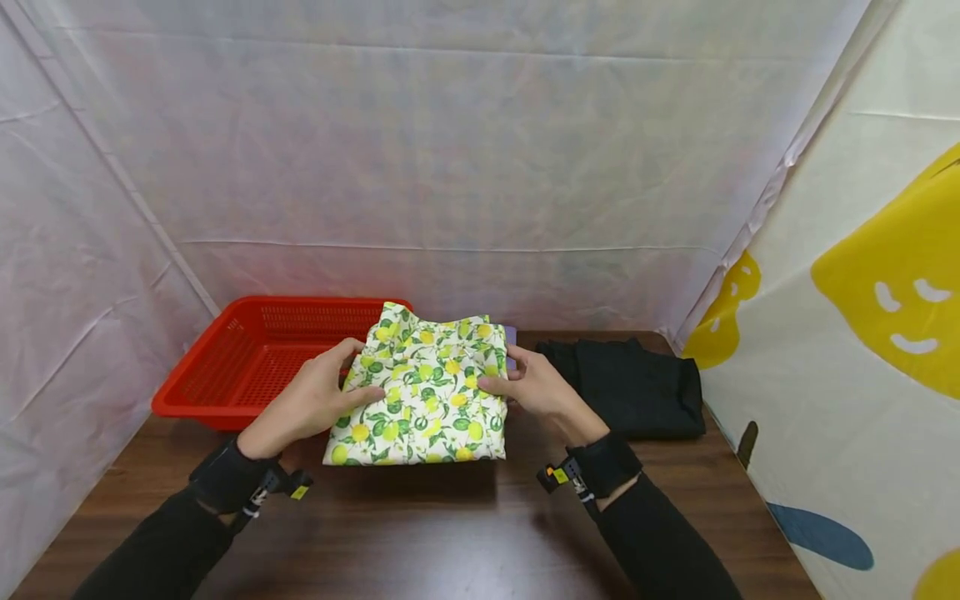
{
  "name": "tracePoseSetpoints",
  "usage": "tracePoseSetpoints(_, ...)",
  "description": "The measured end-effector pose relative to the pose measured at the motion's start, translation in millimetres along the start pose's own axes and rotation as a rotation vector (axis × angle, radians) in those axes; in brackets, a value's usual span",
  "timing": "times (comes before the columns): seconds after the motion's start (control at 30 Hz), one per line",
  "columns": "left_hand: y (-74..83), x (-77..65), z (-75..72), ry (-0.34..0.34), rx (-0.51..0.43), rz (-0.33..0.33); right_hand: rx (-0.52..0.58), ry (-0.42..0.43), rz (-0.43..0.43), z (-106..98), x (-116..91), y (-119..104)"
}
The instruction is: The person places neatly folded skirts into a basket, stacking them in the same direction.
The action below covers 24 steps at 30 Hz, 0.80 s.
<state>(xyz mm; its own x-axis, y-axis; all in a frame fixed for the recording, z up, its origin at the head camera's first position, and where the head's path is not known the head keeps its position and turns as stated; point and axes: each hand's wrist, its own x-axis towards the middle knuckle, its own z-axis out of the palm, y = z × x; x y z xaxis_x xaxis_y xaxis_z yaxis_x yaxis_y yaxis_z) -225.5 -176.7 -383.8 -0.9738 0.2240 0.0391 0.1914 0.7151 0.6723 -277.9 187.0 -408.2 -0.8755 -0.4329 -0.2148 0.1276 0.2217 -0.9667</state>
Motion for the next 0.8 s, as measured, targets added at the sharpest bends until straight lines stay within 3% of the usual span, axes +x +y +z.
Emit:
tracePoseSetpoints(0.23, -10.6, 8.7, -23.2, 0.029, 0.026, -0.065, 0.083, -0.034, -0.007, 11, 28, -17)
tracePoseSetpoints(0.4, -19.6, 13.6, -38.7, 0.049, 0.048, -0.087, 0.093, -0.013, 0.005, 20, 46, -25)
tracePoseSetpoints(0.8, -46.9, 27.7, -72.2, 0.103, 0.115, -0.139, 0.093, 0.035, -0.028, 63, 96, -47)
